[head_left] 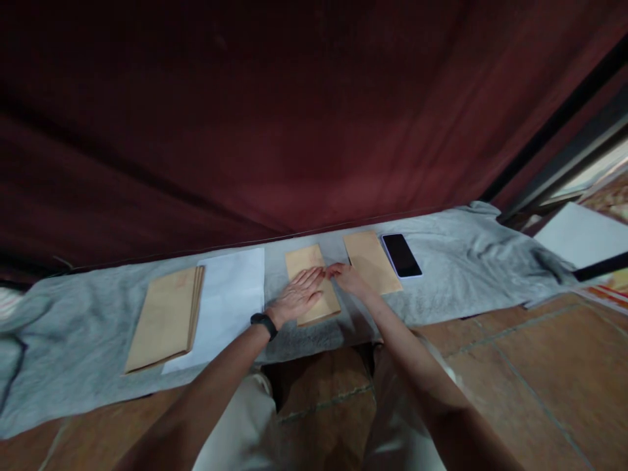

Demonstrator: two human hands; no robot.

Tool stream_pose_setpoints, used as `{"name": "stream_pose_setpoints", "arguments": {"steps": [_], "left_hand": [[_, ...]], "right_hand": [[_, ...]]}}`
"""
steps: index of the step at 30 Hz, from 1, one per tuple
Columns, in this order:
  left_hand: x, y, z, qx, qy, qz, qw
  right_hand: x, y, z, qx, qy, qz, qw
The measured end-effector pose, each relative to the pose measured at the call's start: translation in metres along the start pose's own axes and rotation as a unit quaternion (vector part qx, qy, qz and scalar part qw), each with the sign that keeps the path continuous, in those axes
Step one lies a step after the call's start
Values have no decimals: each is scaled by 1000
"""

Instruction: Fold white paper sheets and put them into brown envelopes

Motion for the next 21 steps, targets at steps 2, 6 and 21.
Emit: {"name": "stream_pose_setpoints", "arguments": {"steps": [2,6,21], "left_hand": [[-11,-4,6,5,9,-3,1000],[-32,-12,18,25,30,7,999],[-81,-24,55,93,-1,52,994]], "right_hand": [[2,1,-2,-8,2,13,1000],[4,4,-2,-14,1,40,999],[22,14,26,29,-88,90,992]]}}
Point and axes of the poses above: each hand's wrist, its own z-axis away from the middle knuckle, its own y-axis out of the palm, x = y × z, the point moved 4 cm from there along -z, towards the middle knuckle, and after that the axes turned 15 degrees about -z, right-handed, at the moved point
